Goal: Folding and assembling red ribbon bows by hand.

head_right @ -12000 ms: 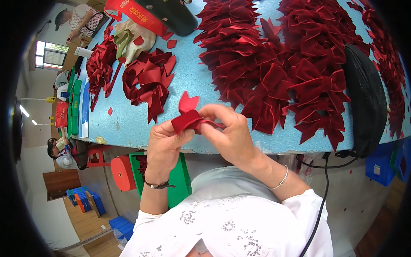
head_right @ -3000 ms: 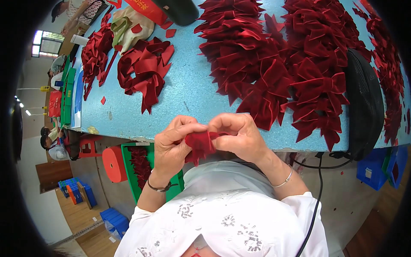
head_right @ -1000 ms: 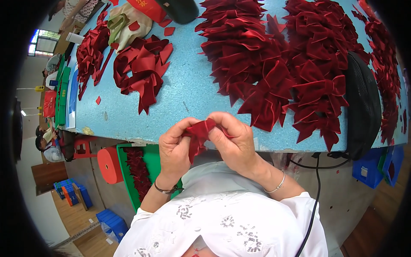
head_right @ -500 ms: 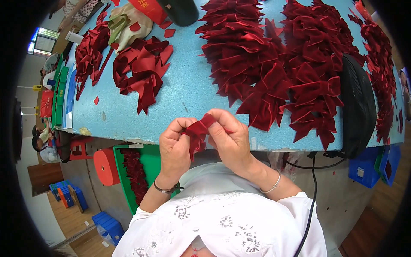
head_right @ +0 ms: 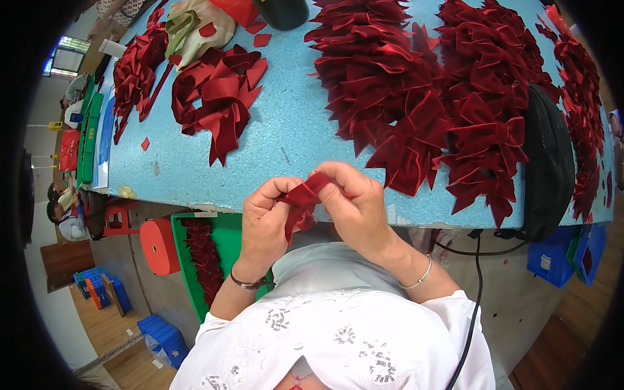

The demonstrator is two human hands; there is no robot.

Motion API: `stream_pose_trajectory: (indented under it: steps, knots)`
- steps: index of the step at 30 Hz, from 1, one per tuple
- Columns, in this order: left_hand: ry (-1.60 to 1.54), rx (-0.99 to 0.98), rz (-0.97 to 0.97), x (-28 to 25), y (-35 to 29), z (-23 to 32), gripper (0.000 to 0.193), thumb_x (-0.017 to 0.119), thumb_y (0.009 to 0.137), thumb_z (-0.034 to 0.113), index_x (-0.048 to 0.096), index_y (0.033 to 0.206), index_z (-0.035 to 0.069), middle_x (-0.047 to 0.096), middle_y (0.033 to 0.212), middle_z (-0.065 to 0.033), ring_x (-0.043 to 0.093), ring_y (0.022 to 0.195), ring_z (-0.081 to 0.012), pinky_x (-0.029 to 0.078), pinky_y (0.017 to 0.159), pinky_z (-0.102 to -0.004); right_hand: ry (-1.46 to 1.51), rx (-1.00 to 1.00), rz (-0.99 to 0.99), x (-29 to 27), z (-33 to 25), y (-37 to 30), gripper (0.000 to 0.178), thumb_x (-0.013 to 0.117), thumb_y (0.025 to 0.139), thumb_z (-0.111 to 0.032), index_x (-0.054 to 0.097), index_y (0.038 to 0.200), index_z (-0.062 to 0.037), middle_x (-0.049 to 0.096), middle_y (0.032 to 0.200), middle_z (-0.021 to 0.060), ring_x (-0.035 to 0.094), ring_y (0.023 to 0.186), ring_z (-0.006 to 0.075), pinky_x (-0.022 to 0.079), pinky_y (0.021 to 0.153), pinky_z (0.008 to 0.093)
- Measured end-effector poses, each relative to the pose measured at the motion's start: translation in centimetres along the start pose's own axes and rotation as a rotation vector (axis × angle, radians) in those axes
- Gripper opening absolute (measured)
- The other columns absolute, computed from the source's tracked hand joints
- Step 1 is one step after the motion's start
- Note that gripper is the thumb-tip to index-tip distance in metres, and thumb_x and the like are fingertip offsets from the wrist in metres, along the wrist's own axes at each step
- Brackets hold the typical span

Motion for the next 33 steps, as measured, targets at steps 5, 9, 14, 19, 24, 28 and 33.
stream_pose_trajectory:
  steps: [5,9,14,19,24,28,33]
  knots:
    - [0.08,0.069,0.039,0.0,-0.2,0.7,0.025,0.037,0.084,-0.013,0.058,0.094,-0.002,0.061,0.093,-0.006,0.058,0.071,-0.009,0.05,0.061,-0.0223,0.514,0.479,-0.119,1.0,3.0,-0.6,0.016,0.054,0.092,-0.012,0.059,0.089,0.003,0.048,0.058,-0.0017,0.036,0.045,0.0028,0.03,0.038,0.0202]
    - [0.105,0.179,0.048,0.2,-0.1,2.2,0.022,0.041,0.087,-0.01,0.059,0.099,-0.003,0.062,0.091,-0.0053,0.058,0.073,-0.009,0.05,0.063,-0.0219,0.424,0.443,-0.112,0.8,2.4,-0.2,0.018,0.053,0.092,-0.013,0.06,0.086,0.0027,0.043,0.054,-0.0032,0.033,0.043,0.002,0.026,0.036,0.0197]
    - [0.077,0.14,0.082,0.1,0.0,2.3,0.021,0.044,0.091,-0.006,0.058,0.107,-0.004,0.062,0.091,-0.0057,0.059,0.075,-0.0095,0.05,0.065,-0.0216,0.274,0.367,-0.062,0.4,2.2,-0.1,0.018,0.054,0.091,-0.013,0.06,0.083,0.0017,0.042,0.053,-0.0038,0.032,0.042,0.0018,0.026,0.036,0.0193]
    - [0.194,0.216,0.117,0.1,-0.4,2.8,0.022,0.046,0.091,-0.005,0.058,0.11,-0.003,0.062,0.094,-0.0056,0.059,0.079,-0.0095,0.049,0.069,-0.0217,0.486,0.364,-0.036,0.3,2.2,-0.7,0.018,0.054,0.091,-0.012,0.06,0.082,0.0019,0.046,0.055,-0.0036,0.035,0.043,0.0025,0.029,0.037,0.0192]
    - [0.324,0.368,0.193,-0.2,-0.8,3.3,0.018,0.053,0.09,-0.001,0.06,0.106,-0.004,0.063,0.092,-0.0052,0.057,0.083,-0.0082,0.048,0.073,-0.0199,-0.174,-0.112,0.115,-1.2,-1.8,-0.5,0.009,0.055,0.088,-0.005,0.058,0.09,0.003,0.054,0.064,0.0022,0.047,0.05,0.008,0.038,0.043,0.0232]
    - [0.523,0.478,0.167,0.3,-1.0,3.4,0.018,0.053,0.09,-0.002,0.057,0.108,-0.004,0.061,0.095,-0.0061,0.056,0.084,-0.0087,0.047,0.074,-0.0196,-0.48,-0.425,0.125,-1.2,-3.1,-1.2,0.013,0.055,0.085,0.0,0.056,0.099,0.0023,0.059,0.072,0.0075,0.054,0.057,0.012,0.043,0.049,0.0261]
    - [0.369,0.451,0.058,1.1,-0.8,2.5,0.021,0.053,0.09,-0.003,0.053,0.111,-0.003,0.058,0.1,-0.0073,0.056,0.085,-0.0098,0.049,0.076,-0.022,-0.657,-0.593,0.13,-1.5,-3.9,-1.5,0.019,0.057,0.084,0.002,0.055,0.103,0.0014,0.061,0.079,0.0105,0.058,0.061,0.0143,0.045,0.053,0.0262]
Point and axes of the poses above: each hand's wrist, its own y-axis towards the middle knuckle, its own x-axis out of the palm, z = x × y, the point moved 9 cm from there along y, towards the middle knuckle
